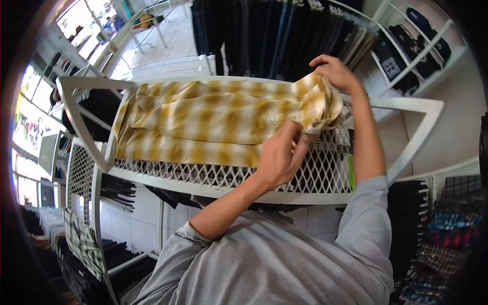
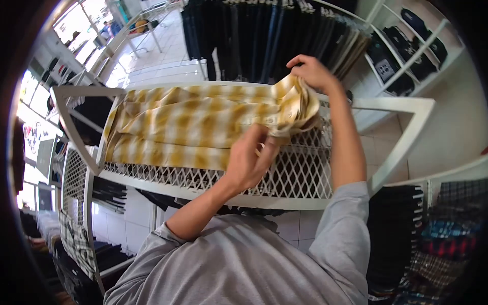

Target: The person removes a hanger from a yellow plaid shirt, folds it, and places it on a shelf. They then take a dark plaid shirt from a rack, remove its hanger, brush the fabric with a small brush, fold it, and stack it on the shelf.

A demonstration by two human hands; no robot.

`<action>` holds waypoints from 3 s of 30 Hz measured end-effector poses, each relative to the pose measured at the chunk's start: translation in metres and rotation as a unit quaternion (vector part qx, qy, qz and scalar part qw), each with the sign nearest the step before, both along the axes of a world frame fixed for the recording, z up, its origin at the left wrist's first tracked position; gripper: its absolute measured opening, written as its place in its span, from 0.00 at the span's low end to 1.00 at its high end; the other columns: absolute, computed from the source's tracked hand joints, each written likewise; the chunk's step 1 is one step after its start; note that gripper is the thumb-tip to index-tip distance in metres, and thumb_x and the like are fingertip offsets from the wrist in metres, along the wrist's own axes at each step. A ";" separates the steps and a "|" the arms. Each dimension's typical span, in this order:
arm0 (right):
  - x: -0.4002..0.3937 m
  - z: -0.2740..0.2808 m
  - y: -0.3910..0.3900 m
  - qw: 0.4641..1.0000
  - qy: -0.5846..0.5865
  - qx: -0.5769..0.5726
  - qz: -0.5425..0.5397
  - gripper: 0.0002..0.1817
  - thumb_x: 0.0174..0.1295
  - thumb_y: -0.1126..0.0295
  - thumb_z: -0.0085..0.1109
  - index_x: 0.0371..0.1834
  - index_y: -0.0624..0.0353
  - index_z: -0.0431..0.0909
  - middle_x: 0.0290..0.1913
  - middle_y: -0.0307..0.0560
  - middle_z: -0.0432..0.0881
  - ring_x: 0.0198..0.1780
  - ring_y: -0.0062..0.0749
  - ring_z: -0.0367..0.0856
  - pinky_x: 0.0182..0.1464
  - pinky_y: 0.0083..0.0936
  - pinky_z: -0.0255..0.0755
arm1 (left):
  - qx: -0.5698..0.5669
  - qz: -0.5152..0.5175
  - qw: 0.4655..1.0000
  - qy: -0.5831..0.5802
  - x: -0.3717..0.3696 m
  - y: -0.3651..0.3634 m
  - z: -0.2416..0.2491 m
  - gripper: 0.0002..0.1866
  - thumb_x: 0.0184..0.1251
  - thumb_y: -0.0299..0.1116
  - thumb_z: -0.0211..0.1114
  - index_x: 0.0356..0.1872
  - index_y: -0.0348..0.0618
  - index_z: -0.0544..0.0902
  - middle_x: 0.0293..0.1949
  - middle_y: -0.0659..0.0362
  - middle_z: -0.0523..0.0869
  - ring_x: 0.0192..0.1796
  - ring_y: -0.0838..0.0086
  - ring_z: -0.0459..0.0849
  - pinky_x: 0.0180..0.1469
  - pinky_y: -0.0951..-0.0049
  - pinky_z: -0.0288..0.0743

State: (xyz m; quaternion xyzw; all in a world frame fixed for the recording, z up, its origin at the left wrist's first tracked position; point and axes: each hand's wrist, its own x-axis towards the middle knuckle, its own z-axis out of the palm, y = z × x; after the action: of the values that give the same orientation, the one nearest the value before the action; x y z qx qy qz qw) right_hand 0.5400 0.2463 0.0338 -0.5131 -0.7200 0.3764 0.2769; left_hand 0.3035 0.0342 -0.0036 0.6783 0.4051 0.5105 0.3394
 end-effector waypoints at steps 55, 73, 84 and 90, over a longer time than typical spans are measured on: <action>-0.498 -0.018 0.028 0.947 0.102 0.294 0.075 0.19 0.69 0.55 0.64 0.44 0.61 0.76 0.36 0.59 0.86 0.41 0.58 0.87 0.41 0.41 0.77 | -0.046 0.507 0.841 0.183 -0.426 -0.025 -0.014 0.19 0.59 0.41 0.76 0.48 0.41 0.90 0.31 0.53 0.85 0.29 0.67 0.84 0.36 0.67 0.77; -0.167 0.092 -0.157 0.909 0.058 0.412 0.014 0.15 0.61 0.77 0.69 0.52 0.55 0.83 0.49 0.41 0.88 0.40 0.17 0.81 0.38 0.18 0.72 | 0.287 0.408 0.792 0.351 -0.245 -0.143 0.099 0.10 0.53 0.24 0.74 0.37 0.44 0.88 0.35 0.56 0.83 0.41 0.61 0.83 0.46 0.62 0.76; -0.117 -0.114 -0.327 0.956 -0.026 0.275 -0.095 0.18 0.55 0.85 0.62 0.48 0.58 0.87 0.48 0.49 0.78 0.46 0.42 0.81 0.53 0.34 0.76 | -0.253 0.191 0.901 -0.297 -0.186 -0.237 -0.094 0.23 0.55 0.14 0.56 0.54 0.38 0.81 0.59 0.48 0.80 0.62 0.61 0.80 0.69 0.63 0.70; -0.126 -0.111 -0.363 0.937 0.025 0.276 -0.214 0.06 0.64 0.74 0.64 0.42 0.62 0.84 0.41 0.48 0.79 0.38 0.34 0.80 0.36 0.28 0.73 | -0.284 0.173 0.850 -0.409 -0.194 -0.227 -0.085 0.07 0.72 0.25 0.61 0.47 0.43 0.80 0.40 0.63 0.85 0.42 0.81 0.85 0.44 0.82 0.77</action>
State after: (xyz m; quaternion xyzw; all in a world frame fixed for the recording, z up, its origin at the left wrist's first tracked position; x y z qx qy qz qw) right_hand 0.4139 -0.1163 -0.0769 -0.5488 -0.6612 0.1073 0.5001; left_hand 0.1098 -0.1930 -0.0891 0.2016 0.4678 0.6545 0.5587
